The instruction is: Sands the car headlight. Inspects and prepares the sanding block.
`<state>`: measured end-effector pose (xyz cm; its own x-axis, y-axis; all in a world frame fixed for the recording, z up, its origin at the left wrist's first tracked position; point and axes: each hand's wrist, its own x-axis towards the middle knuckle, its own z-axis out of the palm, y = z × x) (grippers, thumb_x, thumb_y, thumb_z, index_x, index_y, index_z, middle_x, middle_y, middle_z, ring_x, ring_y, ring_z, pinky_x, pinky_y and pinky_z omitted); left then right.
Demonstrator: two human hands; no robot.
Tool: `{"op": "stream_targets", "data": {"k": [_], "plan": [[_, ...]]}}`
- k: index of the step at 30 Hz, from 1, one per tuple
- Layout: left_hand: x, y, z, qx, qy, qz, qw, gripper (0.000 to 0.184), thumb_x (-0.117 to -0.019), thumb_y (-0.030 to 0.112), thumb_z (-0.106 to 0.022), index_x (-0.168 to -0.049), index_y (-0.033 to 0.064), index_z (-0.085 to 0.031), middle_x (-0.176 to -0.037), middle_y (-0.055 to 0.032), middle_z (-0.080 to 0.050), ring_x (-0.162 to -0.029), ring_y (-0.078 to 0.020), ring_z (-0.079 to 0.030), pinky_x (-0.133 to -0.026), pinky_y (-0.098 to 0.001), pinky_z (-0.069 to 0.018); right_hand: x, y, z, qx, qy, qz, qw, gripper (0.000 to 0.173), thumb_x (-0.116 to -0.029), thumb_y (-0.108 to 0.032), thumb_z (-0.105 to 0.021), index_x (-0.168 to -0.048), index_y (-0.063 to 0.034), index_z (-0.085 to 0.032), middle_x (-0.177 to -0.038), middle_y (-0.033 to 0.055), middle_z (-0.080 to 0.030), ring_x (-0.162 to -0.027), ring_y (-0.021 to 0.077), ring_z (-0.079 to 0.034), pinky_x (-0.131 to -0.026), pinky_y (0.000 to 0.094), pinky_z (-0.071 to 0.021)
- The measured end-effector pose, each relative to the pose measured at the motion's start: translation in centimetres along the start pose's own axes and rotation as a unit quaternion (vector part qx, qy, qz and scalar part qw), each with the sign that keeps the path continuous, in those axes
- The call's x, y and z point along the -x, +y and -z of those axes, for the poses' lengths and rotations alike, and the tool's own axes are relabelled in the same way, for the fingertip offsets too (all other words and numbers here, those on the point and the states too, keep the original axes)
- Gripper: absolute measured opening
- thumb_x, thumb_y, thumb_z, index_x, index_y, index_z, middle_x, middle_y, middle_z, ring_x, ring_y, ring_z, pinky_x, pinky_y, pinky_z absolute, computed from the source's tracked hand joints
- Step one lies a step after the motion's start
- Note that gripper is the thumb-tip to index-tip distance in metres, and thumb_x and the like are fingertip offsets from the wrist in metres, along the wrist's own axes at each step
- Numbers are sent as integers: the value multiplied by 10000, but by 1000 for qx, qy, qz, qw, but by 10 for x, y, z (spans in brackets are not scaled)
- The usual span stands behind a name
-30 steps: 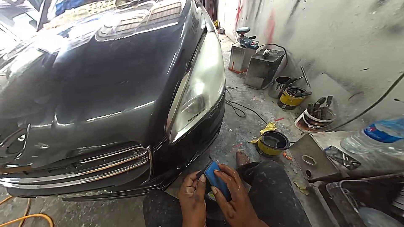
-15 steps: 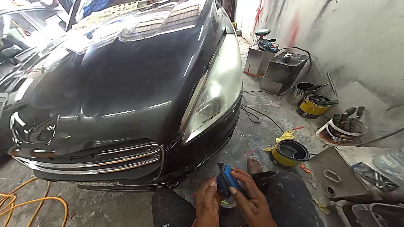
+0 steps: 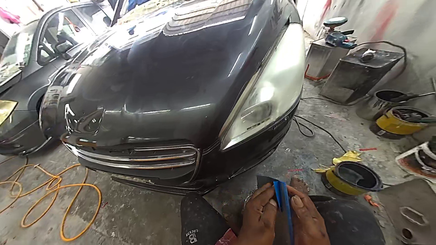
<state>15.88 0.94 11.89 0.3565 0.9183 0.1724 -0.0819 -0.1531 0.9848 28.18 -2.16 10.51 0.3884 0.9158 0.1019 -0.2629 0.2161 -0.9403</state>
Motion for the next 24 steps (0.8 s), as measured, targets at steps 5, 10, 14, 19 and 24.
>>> {"op": "stream_targets", "data": {"k": [5,10,14,19,24], "plan": [[1,-3,-7,-33,69,15,997,316,-998,111,-635,-1278,-25,-687,-1387,-218,-605,-1255,-232,-626,-1013,-345,-564,4,4,-2,-10,12,-17,1000,480,-1033,-395,-557,-1313,-6,-581,-1237,48,-657,-1135,122,-631,-977,269,-536],[-2,-7,-8,-67,93,0,993,335,-938,168,-737,-1230,4,-725,-1323,-183,-666,-1254,-237,-635,-1053,-373,-543,6,1,-4,-7,25,-33,999,509,-1023,-398,-569,-1335,4,-553,-1235,34,-655,-1133,101,-632,-975,267,-539],[-7,-4,-7,-19,85,23,996,409,-894,131,-790,-1244,-54,-683,-1316,-204,-644,-1169,-233,-676,-968,-354,-602,6,-1,-1,-6,11,-24,1000,518,-1002,-401,-613,-1334,-6,-561,-1218,19,-668,-1122,92,-637,-974,260,-538],[-14,1,5,49,39,116,991,722,-822,90,-832,-1401,-74,-433,-1215,-195,-650,-1022,-242,-720,-830,-374,-645,6,5,14,-31,-34,-47,998,419,-958,-284,-690,-1288,-33,-631,-1191,63,-688,-1067,141,-664,-918,287,-569],[-6,-12,13,88,32,217,972,888,-767,82,-844,-1487,-40,-340,-1199,-184,-648,-932,-225,-719,-759,-354,-636,3,10,29,-103,-50,-226,967,387,-847,-198,-787,-1187,-44,-684,-1128,120,-697,-990,203,-692,-837,355,-612]]}}
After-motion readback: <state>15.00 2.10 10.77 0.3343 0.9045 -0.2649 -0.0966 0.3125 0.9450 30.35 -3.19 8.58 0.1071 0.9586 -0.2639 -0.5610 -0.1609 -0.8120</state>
